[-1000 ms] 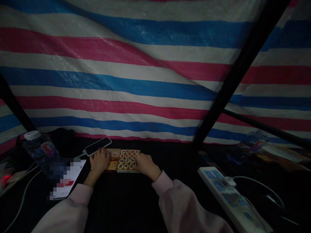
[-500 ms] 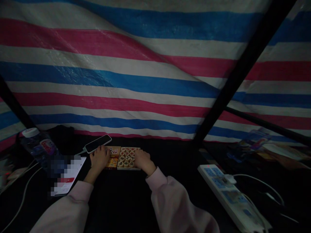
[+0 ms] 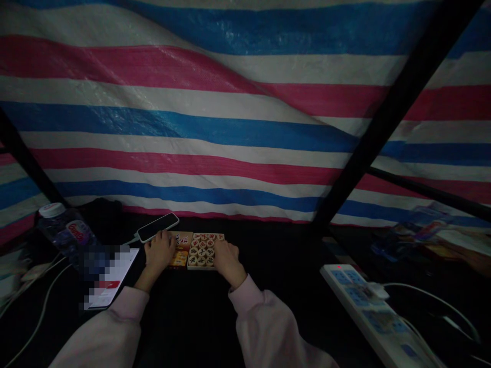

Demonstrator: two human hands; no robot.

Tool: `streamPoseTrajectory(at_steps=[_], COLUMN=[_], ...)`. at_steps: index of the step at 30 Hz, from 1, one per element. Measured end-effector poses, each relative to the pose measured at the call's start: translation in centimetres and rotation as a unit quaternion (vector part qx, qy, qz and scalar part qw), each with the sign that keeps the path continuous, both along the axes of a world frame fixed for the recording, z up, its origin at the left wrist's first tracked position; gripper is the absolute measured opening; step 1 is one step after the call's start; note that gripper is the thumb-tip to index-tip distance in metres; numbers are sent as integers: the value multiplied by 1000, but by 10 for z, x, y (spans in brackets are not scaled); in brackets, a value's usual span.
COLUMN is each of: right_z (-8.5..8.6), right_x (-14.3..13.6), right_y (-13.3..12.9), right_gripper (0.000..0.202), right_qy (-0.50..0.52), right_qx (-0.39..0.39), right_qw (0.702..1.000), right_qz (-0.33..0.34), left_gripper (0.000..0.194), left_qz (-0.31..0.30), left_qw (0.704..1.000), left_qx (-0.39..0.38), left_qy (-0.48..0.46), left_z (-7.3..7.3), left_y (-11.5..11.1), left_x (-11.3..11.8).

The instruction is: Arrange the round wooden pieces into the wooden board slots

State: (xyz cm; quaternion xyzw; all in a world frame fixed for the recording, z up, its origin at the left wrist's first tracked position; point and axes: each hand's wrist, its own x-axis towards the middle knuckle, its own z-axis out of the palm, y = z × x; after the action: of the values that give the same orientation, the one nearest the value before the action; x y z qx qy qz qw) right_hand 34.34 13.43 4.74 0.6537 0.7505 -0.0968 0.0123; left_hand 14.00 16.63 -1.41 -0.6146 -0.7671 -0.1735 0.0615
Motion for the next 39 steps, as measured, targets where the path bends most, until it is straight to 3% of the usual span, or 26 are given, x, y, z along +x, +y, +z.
streamPoseTrajectory(at_steps=[8,11,15,21,28,39], right_z=[-3,1,0,-10,-5,-10], right_x=[30,42,56,64,54,44], right_y=[14,22,31,36,31,27], right_gripper=[24,24,23,29,24,23], right_qy=[131,233,323,309,326,297], right_qx=[-26,2,17,-1,-35,-75], right_qw=[991,971,946,951,939,946], right_qz=[30,49,11,30,100,104], left_gripper=[46,46,46,46,47,46], left_qz=[0,-1,-2,-1,-4,0], left_qw=[1000,1000,1000,1000,1000,1000], left_qx=[-12,-20,-19,-21,-13,-14], left_qy=[9,2,-4,-9,0,-2], left_z=[2,3,3,2,3,0], left_y=[0,-1,-1,0,-1,1], left_x=[1,0,0,-1,0,-2])
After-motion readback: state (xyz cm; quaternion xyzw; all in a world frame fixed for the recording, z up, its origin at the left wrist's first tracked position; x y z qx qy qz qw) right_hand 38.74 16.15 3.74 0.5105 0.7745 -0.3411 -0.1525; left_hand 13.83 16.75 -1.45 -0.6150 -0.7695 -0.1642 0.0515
